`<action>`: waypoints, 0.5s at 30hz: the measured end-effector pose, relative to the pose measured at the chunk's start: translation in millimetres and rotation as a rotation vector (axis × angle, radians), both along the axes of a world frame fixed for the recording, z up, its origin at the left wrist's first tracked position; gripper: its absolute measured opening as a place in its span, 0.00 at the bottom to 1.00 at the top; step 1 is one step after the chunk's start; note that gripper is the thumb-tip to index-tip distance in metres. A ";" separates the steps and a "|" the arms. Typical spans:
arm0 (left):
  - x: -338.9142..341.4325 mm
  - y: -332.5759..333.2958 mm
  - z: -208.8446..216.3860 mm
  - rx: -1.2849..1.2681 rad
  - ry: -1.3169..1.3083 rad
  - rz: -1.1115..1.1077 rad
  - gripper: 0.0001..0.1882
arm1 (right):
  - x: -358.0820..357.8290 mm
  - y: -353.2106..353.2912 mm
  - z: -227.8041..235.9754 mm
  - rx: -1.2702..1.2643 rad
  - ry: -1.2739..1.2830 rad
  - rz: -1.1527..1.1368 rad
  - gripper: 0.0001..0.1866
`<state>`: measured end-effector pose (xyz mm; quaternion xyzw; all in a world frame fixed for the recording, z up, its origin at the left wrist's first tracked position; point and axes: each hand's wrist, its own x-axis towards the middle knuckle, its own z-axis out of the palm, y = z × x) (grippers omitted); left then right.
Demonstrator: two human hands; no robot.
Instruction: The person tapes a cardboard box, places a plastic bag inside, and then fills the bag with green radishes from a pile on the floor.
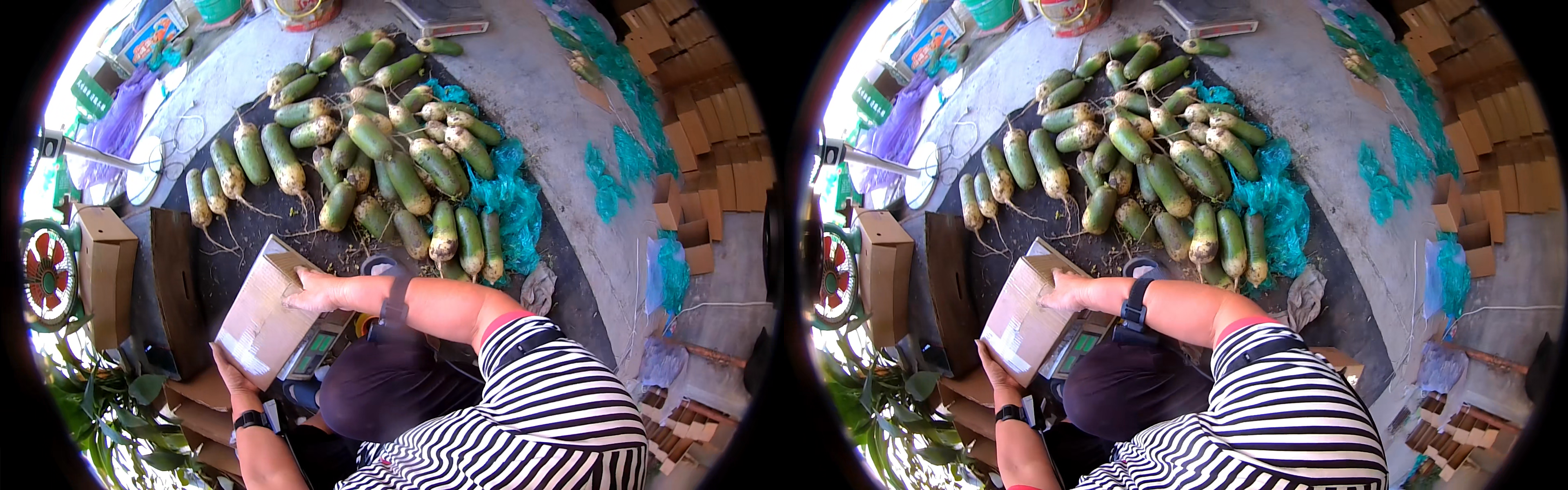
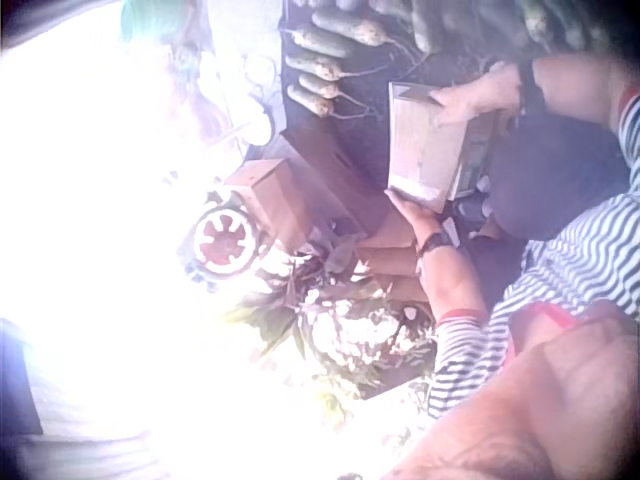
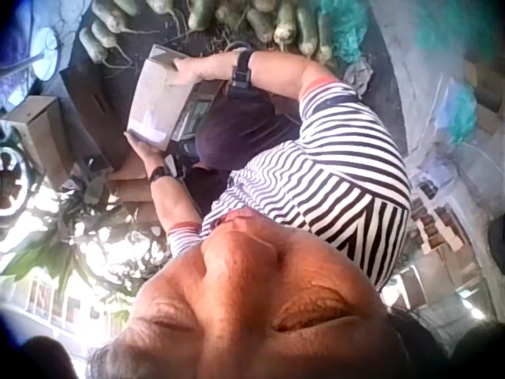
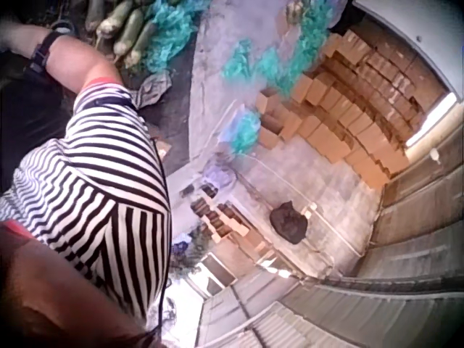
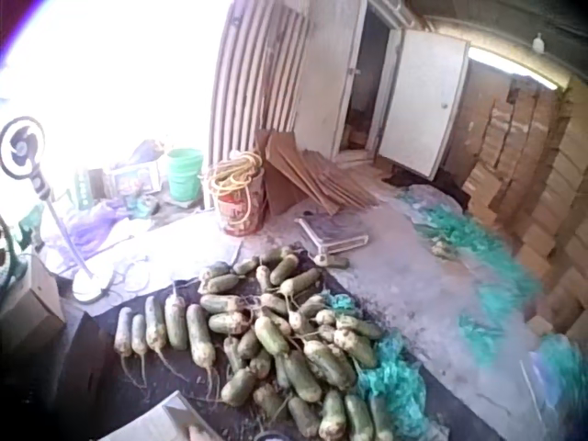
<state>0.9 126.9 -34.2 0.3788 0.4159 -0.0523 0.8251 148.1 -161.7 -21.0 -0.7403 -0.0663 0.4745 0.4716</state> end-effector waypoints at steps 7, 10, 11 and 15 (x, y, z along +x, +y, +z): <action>15.9 -32.5 45.6 0.056 -0.038 -0.100 0.38 | -23.1 -18.8 12.2 0.171 0.054 -0.350 0.50; 38.0 -71.8 91.7 0.174 -0.061 -0.196 0.38 | -47.9 -54.8 22.0 0.394 0.036 -0.594 0.45; 43.3 -81.8 104.1 0.231 -0.057 -0.202 0.37 | -56.4 -66.0 31.9 0.511 0.059 -0.670 0.43; 63.5 -121.0 137.9 0.481 -0.289 -0.336 0.35 | -86.2 -112.6 56.5 0.713 -0.050 -0.948 0.38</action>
